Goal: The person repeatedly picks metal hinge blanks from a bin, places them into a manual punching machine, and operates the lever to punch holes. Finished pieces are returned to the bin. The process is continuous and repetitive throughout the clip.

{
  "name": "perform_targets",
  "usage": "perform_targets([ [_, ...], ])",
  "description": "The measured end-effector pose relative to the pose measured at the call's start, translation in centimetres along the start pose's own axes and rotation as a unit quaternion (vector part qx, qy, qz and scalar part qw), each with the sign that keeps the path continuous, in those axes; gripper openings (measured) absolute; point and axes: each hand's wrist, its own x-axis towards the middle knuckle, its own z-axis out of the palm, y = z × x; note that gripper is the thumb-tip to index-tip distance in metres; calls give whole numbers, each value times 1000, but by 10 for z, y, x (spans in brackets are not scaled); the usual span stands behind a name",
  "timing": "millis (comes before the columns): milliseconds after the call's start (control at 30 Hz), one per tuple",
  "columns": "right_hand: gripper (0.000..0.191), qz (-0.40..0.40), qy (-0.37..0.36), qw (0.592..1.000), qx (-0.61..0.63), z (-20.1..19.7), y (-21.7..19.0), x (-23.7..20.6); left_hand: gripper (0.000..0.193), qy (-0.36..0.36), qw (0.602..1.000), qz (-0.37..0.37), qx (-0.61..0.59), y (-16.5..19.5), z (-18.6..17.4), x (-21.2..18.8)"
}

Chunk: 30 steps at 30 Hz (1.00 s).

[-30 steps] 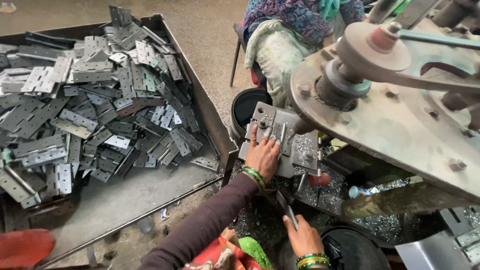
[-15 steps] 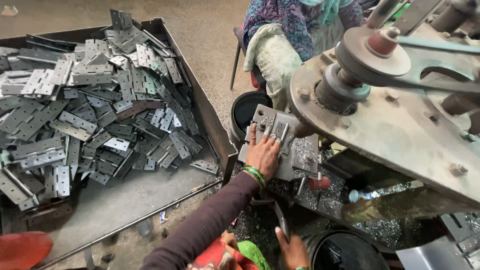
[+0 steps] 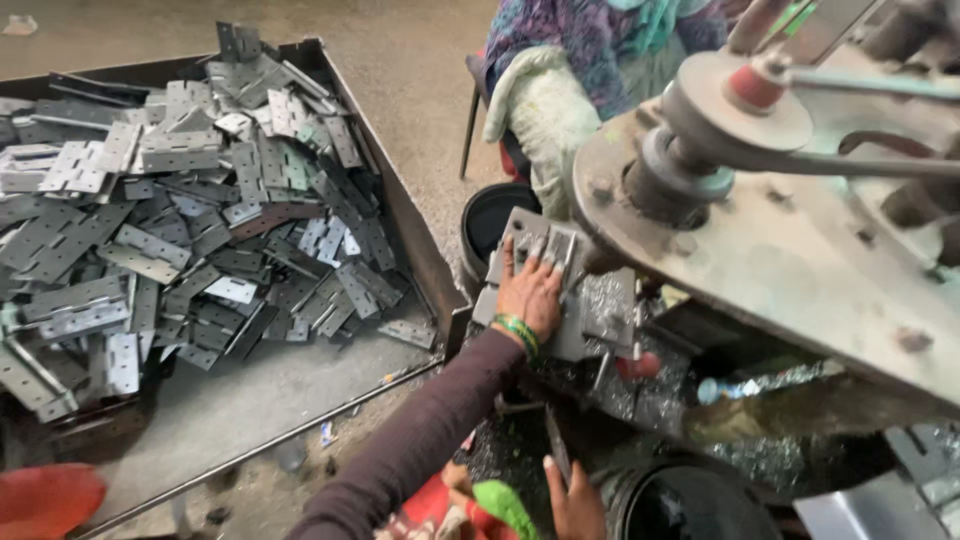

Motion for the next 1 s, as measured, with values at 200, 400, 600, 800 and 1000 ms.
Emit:
perform_targets([
  [200, 62, 52, -103, 992, -56, -19, -8, 2, 62, -112, 993, 2, -36, -17, -17, 15],
  [400, 47, 40, -67, 993, -84, -47, -27, 5, 80, -102, 994, 25, 16, 6, -32, -44],
  [600, 47, 75, -74, 990, -90, -59, -42, 1, 43, 151, 983, 95, -50, 15, -30, -124],
  [800, 51, 77, -135, 986, -66, -58, -44, 4, 36, -23, 963, 154, -217, 2, -63, -92],
  [1000, 53, 96, -166, 979, -71, -52, -36, 11, 29, -5, 953, -138, -269, 35, -94, -63],
])
